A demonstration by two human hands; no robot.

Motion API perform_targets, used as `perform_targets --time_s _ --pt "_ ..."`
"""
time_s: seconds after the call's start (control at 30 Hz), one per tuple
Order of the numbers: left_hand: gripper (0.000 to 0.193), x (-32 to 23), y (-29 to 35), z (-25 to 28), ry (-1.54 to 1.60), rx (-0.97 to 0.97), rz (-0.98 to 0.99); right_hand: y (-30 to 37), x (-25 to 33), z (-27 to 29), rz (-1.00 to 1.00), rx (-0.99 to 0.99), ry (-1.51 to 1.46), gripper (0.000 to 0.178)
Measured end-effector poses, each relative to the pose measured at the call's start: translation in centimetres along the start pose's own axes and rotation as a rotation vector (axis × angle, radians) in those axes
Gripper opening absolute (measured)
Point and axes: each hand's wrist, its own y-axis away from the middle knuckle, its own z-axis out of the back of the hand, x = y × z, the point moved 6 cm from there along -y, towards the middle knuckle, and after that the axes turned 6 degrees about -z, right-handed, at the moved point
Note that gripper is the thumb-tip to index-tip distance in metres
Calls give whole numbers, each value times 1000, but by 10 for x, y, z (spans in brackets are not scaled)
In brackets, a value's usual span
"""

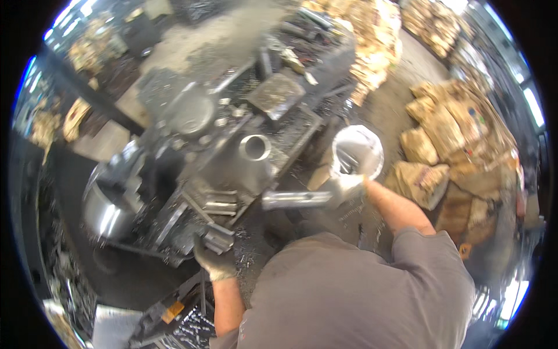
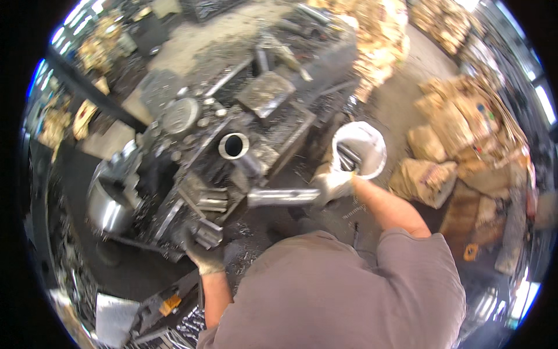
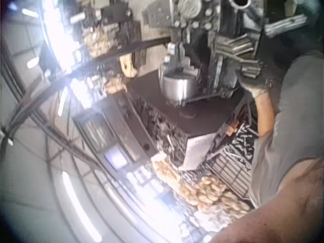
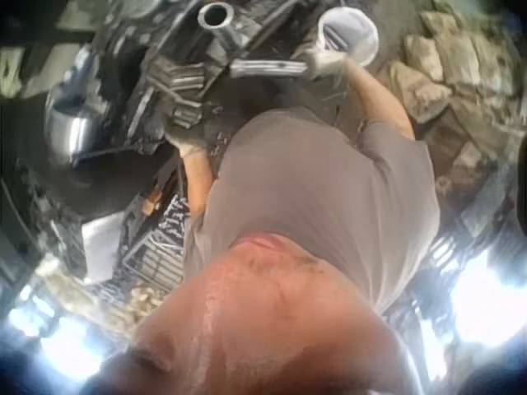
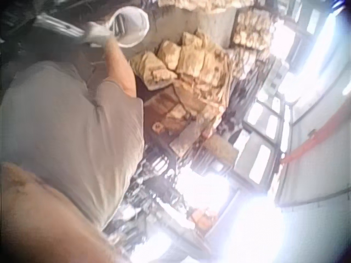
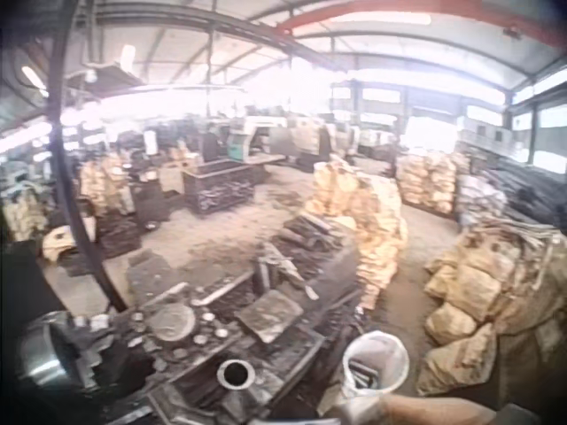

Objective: The person operates a metal turning machine, repeatedly loading cylindrical metal tubes into the chuck, securing them, and removing the processed parts. The finished parts are placed into a nearby wire basket.

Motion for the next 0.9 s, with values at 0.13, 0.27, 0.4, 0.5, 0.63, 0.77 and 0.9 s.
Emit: perform_targets --time_s 0.13,0.27,0.4,0.5,0.63,0.77,0.9 --pt "63 1 7 -16 32 -200 118 51 -211 -3 -860 68 -482 20" --pt "70 -2 -7 -9 208 186 236 37 -271 35 -702 -389 -465 37" --pt "69 -5 6 -51 131 304 211 -8 -159 109 -455 -793 387 60" --pt "73 4 12 -58 239 266 242 -6 67 115 11 -626 27 78" --pt "74 14 23 -63 0 186 410 -65 174 74 292 -472 136 57" --pt "72 5 50 -50 -91 144 335 -33 252 31 746 -390 206 44" --pt "51 -28 50 -77 -2 -196 224 -74 259 -59 719 -410 354 68"
